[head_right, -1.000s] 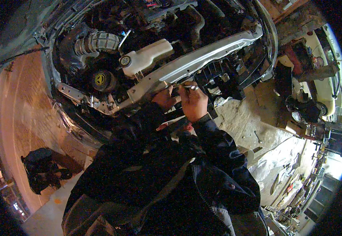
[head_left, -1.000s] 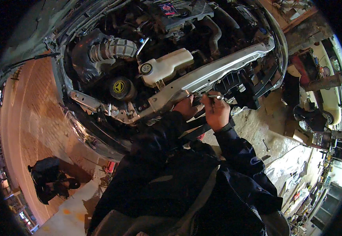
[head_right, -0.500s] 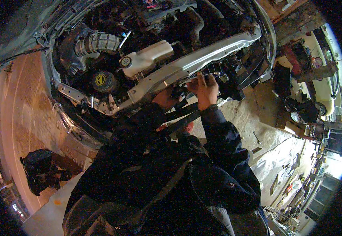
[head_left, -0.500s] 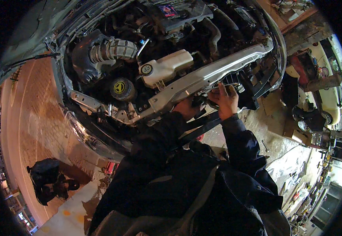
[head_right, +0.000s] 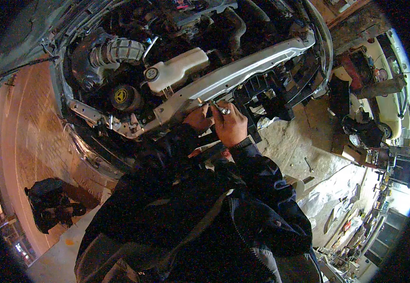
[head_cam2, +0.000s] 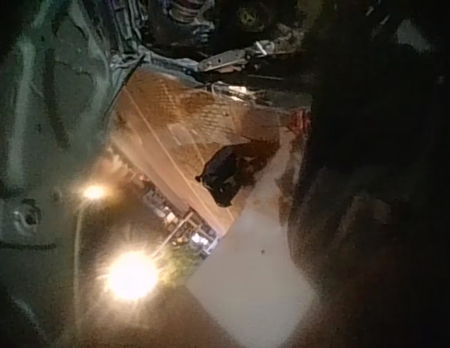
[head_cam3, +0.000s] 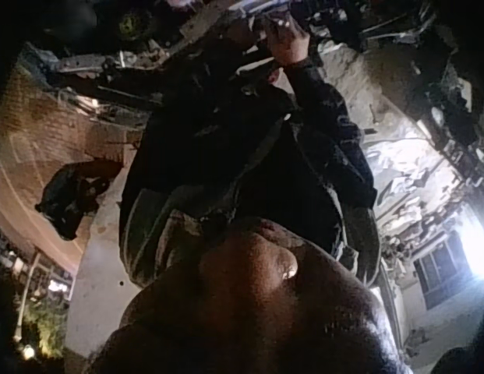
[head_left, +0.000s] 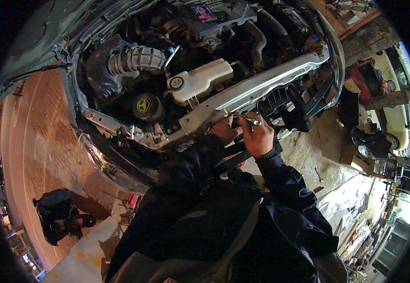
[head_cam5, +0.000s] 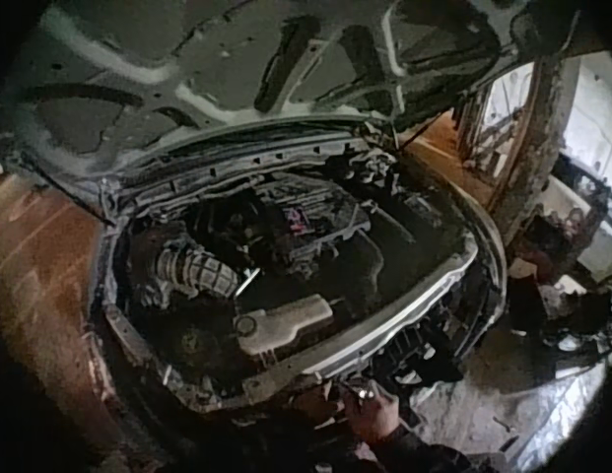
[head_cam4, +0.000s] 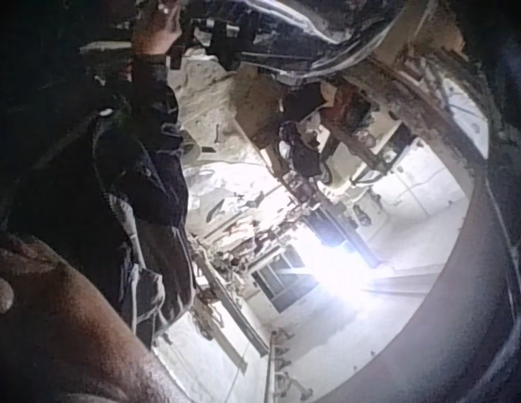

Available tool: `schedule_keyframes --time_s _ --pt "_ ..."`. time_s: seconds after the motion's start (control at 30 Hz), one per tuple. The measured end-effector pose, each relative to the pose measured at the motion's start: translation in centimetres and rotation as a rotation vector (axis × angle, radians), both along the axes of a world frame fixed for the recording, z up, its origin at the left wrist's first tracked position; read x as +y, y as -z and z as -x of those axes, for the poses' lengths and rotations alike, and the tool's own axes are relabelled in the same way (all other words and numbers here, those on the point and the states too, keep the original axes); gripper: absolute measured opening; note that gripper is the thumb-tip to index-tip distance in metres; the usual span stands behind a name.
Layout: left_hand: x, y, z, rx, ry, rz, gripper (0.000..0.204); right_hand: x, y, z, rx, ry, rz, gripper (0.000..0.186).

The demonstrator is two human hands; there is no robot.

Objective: The person works on the front of a car with the hood open, using a wrench to tighten bolts on the radiator support. They briefly walk away to retrieve a tool and return to continue tightening the bolts.

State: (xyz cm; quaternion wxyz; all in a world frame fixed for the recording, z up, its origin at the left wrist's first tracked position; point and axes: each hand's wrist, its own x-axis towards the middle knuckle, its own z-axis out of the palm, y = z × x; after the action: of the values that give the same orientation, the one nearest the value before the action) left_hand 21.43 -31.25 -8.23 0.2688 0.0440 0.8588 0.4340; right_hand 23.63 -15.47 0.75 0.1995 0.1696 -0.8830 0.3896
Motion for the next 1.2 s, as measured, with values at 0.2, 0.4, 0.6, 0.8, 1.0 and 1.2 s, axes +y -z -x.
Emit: schedule_keyframes --time_s 0.2,0.4,0.6,0.8,1.0,1.2 --pt "0.1 2.3 0.1 0.062 -0.006 -0.050 0.095 -0.1 0.0 -0.1 0.030 -0.024 -0.088 0.015" --pt "0.5 1.6 -0.3 0.094 -0.097 -0.162 0.083 2.0 0.5 3.3 -0.637 0.064 0.736 0.023" --pt "0.1 -0.3 -0.2 0.168 -0.077 -0.129 0.084 3.0 1.2 3.7 -0.646 0.116 0.977 0.026" --pt "0.1 -1.1 -0.4 -0.034 -0.095 -0.089 0.093 0.9 0.3 0.0 -0.248 0.052 0.306 0.016" --pt "0.2 0.7 0.1 -0.002 -0.060 -0.097 0.097 0.1 -0.6 0.0 -0.015 -0.004 0.000 0.016" --pt "0.4 1.9 0.1 -0.001 -0.065 -0.015 0.089 0.7 0.5 0.6 -0.145 -0.019 0.124 0.013"
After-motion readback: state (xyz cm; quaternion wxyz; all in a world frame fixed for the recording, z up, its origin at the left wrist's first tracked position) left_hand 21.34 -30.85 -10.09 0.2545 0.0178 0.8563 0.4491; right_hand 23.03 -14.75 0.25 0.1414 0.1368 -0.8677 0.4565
